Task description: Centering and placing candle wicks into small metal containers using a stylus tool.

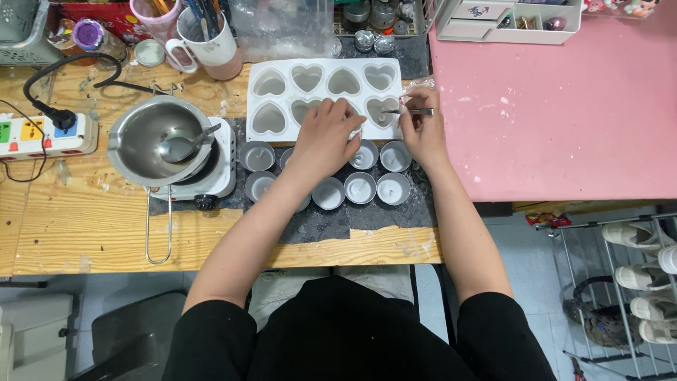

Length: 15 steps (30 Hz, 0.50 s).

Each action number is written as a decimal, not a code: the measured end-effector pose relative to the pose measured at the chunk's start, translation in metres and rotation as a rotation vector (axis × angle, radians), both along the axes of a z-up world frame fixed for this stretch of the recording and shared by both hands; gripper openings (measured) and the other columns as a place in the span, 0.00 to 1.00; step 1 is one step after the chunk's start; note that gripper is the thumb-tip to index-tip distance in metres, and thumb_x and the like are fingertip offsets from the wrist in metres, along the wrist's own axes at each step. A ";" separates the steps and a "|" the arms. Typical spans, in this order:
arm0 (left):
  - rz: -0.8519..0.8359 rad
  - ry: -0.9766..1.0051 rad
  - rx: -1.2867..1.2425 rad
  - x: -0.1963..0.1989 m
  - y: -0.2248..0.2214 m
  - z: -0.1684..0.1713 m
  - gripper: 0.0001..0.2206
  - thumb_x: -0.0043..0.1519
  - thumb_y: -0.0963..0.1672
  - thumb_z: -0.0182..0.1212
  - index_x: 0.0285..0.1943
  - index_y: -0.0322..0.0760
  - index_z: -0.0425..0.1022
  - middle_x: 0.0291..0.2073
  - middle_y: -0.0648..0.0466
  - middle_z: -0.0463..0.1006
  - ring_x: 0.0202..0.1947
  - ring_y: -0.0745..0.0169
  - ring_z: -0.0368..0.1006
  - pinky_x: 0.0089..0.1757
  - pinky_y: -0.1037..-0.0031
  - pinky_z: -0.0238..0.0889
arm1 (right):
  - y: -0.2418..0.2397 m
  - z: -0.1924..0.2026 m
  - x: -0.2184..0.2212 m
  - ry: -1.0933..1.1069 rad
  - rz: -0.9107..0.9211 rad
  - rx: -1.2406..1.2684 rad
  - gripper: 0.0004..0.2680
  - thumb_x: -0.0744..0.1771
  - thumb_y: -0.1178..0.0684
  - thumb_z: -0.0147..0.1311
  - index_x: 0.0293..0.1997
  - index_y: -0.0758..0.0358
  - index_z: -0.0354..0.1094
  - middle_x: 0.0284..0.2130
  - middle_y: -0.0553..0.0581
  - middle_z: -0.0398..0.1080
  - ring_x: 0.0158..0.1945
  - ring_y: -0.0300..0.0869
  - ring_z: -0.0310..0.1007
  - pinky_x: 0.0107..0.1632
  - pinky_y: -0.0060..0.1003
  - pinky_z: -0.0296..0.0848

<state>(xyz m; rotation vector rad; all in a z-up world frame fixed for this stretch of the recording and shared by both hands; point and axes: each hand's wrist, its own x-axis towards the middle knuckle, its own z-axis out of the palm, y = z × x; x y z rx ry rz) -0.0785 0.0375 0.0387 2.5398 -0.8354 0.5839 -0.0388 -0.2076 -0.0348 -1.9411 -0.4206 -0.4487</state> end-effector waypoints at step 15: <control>-0.011 0.166 -0.147 -0.040 -0.004 -0.003 0.16 0.61 0.45 0.64 0.58 0.40 0.78 0.47 0.51 0.73 0.52 0.50 0.67 0.49 0.59 0.61 | -0.017 0.007 -0.034 0.037 -0.090 0.215 0.10 0.72 0.65 0.50 0.56 0.62 0.53 0.45 0.56 0.69 0.39 0.34 0.73 0.40 0.28 0.72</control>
